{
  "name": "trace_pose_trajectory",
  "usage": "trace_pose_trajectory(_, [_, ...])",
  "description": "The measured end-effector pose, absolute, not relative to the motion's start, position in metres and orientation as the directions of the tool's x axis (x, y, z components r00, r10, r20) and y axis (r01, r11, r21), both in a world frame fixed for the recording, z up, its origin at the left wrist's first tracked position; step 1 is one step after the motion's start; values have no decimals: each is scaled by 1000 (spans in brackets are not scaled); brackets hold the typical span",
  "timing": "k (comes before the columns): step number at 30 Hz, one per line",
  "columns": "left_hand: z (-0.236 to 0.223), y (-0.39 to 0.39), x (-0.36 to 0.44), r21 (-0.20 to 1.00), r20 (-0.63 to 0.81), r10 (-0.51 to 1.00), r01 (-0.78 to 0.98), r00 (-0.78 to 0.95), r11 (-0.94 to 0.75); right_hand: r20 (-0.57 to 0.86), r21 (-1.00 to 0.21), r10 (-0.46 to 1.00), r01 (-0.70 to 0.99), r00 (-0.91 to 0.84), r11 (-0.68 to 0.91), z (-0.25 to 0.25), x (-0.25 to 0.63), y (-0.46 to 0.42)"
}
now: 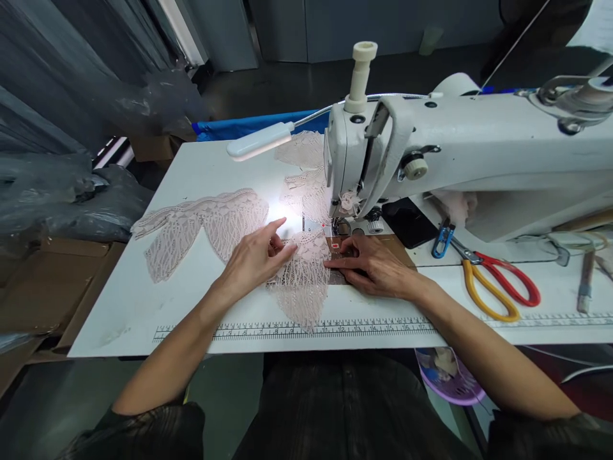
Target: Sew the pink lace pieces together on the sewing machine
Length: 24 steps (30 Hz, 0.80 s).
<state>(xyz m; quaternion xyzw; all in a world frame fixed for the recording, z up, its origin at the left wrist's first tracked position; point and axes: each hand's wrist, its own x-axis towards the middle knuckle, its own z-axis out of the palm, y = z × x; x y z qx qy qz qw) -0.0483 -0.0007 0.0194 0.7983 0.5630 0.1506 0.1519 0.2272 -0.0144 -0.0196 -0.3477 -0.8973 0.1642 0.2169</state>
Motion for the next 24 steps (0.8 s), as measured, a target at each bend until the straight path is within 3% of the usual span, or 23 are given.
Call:
trace_pose_trajectory(3, [17,9,-43,174,298,820,816,489,-550,269,-448,692,549,-670,706,-19,227,-14])
trace_pose_trajectory(6, [12,21,-31,87,246,547,544,800,-834,263,-431,688,556,-676,711,-17,227,-13])
trace_pose_trajectory(8, [10,28,-24,78,162,441,434,883,-897,261,-415,689,566,-676,713,-16,226,-14])
trace_pose_trajectory(14, [10,32,-17,32,-45,468,469,883,-882,232,-359,696,606,-679,710,-13,224,-18])
trace_pose_trajectory(17, [10,27,-16,49,-63,483,486,874,-873,214,-312,704,636,-677,706,-13,224,-20])
trace_pose_trajectory(24, [8,28,-2,-44,-19,544,543,839,-838,253,-280,726,670,-640,688,-17,228,-18])
